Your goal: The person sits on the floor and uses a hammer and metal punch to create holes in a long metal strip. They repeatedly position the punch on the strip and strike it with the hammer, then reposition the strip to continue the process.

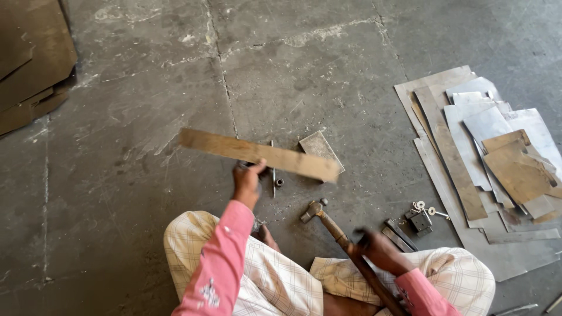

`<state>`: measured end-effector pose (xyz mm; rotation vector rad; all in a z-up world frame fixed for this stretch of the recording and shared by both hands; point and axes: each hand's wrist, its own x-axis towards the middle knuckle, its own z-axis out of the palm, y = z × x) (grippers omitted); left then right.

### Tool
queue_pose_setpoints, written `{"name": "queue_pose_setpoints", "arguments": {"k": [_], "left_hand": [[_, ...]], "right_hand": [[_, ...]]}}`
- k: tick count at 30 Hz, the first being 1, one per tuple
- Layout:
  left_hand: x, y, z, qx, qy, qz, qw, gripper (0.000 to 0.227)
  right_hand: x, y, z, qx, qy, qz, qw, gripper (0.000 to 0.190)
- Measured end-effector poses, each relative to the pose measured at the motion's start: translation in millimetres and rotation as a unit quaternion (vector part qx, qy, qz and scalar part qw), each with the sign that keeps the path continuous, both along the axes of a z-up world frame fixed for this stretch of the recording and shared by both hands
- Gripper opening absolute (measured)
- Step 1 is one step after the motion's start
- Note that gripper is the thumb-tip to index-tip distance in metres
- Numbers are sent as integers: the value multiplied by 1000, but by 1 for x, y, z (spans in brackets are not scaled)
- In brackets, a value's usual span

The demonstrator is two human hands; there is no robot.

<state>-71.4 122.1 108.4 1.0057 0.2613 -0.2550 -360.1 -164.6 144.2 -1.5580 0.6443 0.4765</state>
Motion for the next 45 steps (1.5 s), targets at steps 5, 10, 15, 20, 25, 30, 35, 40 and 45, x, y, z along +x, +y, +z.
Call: {"name": "queue_pose_setpoints", "arguments": {"k": [5, 10, 15, 20, 25, 30, 35, 40, 45], "left_hand": [[28, 16, -54, 51, 3, 106, 993, 23], [19, 6, -69, 161, 22, 148, 976, 23], [17, -1, -40, 214, -26, 141, 966, 20], [15, 0, -35, 331, -58, 140, 931, 23], [12, 2, -43, 311, -62, 141, 938, 22], [14, 2, -45, 345, -94, 143, 923, 25], [25, -1, -41, 384, -99, 137, 908, 25], [7, 10, -59, 388, -100, 132, 906, 26], [10, 3, -49, 322, -71, 134, 934, 31]], "right_hand": [[-9, 9, 7, -45, 67, 71, 994, 67], [36, -10, 19, -466, -175, 153, 853, 65], [99, -13, 24, -532, -268, 139, 791, 68], [115, -6, 14, -527, -201, 170, 808, 66], [96, -9, 17, -527, -168, 218, 804, 65], [86, -11, 18, -510, -265, 170, 800, 67], [89, -15, 18, -514, -251, 178, 800, 68], [68, -11, 11, -524, -238, 174, 799, 63], [70, -10, 4, -504, -174, 189, 825, 64]]}}
